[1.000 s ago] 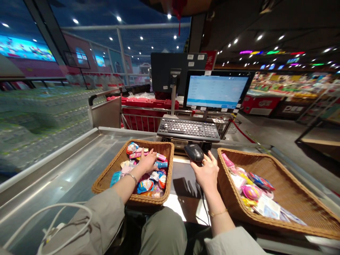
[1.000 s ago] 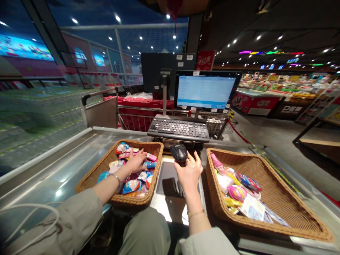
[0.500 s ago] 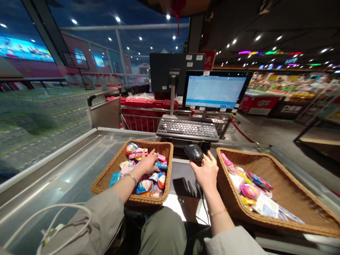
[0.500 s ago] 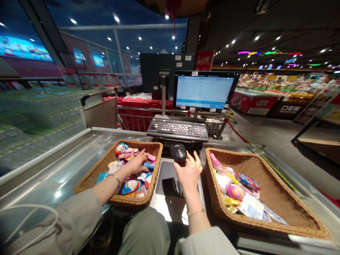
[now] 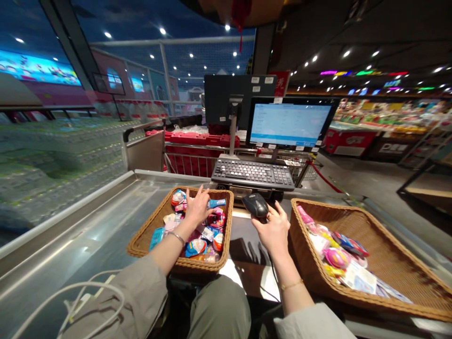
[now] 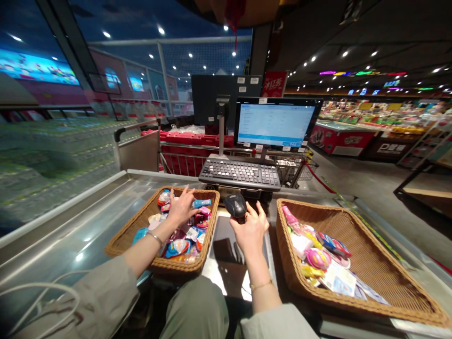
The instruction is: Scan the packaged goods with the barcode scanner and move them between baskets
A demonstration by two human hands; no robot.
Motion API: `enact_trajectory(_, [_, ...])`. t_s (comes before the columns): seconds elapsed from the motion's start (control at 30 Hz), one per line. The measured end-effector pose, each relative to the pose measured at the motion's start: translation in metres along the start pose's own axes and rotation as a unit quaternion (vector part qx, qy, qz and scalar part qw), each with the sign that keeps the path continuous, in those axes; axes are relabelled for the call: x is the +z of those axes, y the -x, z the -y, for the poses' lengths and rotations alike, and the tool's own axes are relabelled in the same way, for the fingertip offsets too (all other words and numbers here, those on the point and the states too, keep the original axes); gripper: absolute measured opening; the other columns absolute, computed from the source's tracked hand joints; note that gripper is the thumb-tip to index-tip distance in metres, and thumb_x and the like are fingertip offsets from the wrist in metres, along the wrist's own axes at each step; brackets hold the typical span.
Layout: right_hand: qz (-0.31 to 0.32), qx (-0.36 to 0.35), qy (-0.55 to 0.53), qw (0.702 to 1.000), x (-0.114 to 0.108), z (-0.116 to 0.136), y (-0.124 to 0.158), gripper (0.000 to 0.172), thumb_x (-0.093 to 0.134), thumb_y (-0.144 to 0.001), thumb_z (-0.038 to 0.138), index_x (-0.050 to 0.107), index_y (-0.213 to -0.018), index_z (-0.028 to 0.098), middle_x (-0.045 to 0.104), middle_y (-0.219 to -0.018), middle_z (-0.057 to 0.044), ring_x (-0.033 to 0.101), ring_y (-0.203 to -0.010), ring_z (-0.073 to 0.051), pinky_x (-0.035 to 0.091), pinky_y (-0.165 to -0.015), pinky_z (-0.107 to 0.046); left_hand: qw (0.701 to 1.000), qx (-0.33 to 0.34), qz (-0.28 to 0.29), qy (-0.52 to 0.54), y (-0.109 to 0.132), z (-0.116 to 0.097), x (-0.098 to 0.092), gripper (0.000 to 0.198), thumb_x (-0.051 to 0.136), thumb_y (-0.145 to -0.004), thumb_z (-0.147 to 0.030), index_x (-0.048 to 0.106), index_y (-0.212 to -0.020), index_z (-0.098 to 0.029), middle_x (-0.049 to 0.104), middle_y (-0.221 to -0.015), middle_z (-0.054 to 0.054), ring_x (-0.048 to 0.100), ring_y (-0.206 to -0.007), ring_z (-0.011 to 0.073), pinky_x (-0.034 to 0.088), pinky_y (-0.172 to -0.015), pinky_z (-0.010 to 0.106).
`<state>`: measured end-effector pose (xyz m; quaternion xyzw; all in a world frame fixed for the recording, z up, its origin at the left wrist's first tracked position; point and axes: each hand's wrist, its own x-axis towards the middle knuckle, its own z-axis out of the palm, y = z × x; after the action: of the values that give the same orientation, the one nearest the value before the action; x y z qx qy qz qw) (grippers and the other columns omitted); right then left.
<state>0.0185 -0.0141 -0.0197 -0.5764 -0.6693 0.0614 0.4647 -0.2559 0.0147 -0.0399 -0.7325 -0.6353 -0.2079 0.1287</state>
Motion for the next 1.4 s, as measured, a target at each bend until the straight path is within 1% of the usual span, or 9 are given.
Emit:
enact_trajectory(0.1, [0.008,-0.021,0.010,1.000,0.001,0.004,0.002,0.019,0.067,-0.072,0.035,0.075,-0.084,0.023,0.068,-0.124,-0.007,0.040,-0.135,-0.035,0.029,-0.104,-0.056,1.000,-0.001,-0.012,0.002,-0.001,-0.001,-0.002,0.019,0.069,-0.083,-0.031,0.059,-0.097,-0.023,0.053,-0.146,0.013,0.026,-0.148,0.0354,-0.006,-0.115,0.072])
enact_trajectory(0.27, [0.015,-0.063,0.027,0.998,0.004,0.010,0.006,0.013,0.067,-0.072,0.033,0.073,-0.078,0.024,0.068,-0.125,-0.005,0.039,-0.137,-0.034,0.028,-0.105,-0.053,0.999,0.008,-0.036,-0.003,-0.001,-0.005,-0.004,0.019,0.068,-0.084,-0.032,0.059,-0.098,-0.023,0.053,-0.146,0.012,0.027,-0.148,0.0346,-0.006,-0.116,0.072])
enact_trajectory(0.53, [0.025,-0.105,0.047,0.993,0.013,0.018,0.011,0.012,0.068,-0.070,0.031,0.072,-0.077,0.023,0.067,-0.127,-0.006,0.038,-0.138,-0.034,0.025,-0.105,-0.053,0.999,0.010,-0.049,0.001,-0.001,-0.008,-0.006,0.022,0.069,-0.083,-0.031,0.059,-0.100,-0.023,0.052,-0.147,0.012,0.026,-0.148,0.0347,-0.007,-0.116,0.072])
enact_trajectory(0.63, [0.029,-0.109,0.047,0.992,0.015,0.020,0.013,0.013,0.068,-0.070,0.031,0.072,-0.079,0.023,0.067,-0.127,-0.005,0.038,-0.138,-0.034,0.024,-0.105,-0.053,0.999,0.010,-0.050,0.002,0.000,-0.009,-0.008,0.022,0.069,-0.083,-0.031,0.059,-0.102,-0.023,0.050,-0.148,0.011,0.024,-0.149,0.0344,-0.007,-0.116,0.072])
enact_trajectory(0.8, [0.023,-0.116,0.047,0.992,0.018,0.024,0.014,0.014,0.067,-0.072,0.034,0.072,-0.079,0.023,0.068,-0.125,-0.007,0.039,-0.137,-0.034,0.024,-0.106,-0.054,0.998,0.012,-0.052,0.013,-0.001,-0.010,-0.011,0.025,0.069,-0.082,-0.030,0.059,-0.104,-0.024,0.049,-0.149,0.011,0.021,-0.150,0.0353,-0.009,-0.116,0.071])
enact_trajectory(1.1, [0.021,-0.123,0.046,0.991,0.020,0.027,0.015,0.014,0.067,-0.072,0.032,0.072,-0.081,0.022,0.068,-0.125,-0.007,0.039,-0.138,-0.034,0.025,-0.106,-0.054,0.997,0.021,-0.073,0.006,-0.001,-0.012,-0.010,0.020,0.067,-0.085,-0.029,0.059,-0.103,-0.024,0.050,-0.149,0.010,0.026,-0.148,0.0333,-0.009,-0.117,0.070])
enact_trajectory(1.4, [0.022,-0.125,0.041,0.991,0.021,0.028,0.015,0.015,0.066,-0.072,0.033,0.072,-0.082,0.023,0.069,-0.123,-0.006,0.039,-0.139,-0.033,0.024,-0.106,-0.055,0.997,0.022,-0.074,0.012,-0.002,-0.013,-0.011,0.021,0.066,-0.084,-0.028,0.059,-0.104,-0.023,0.050,-0.148,0.011,0.025,-0.149,0.0344,-0.008,-0.117,0.070])
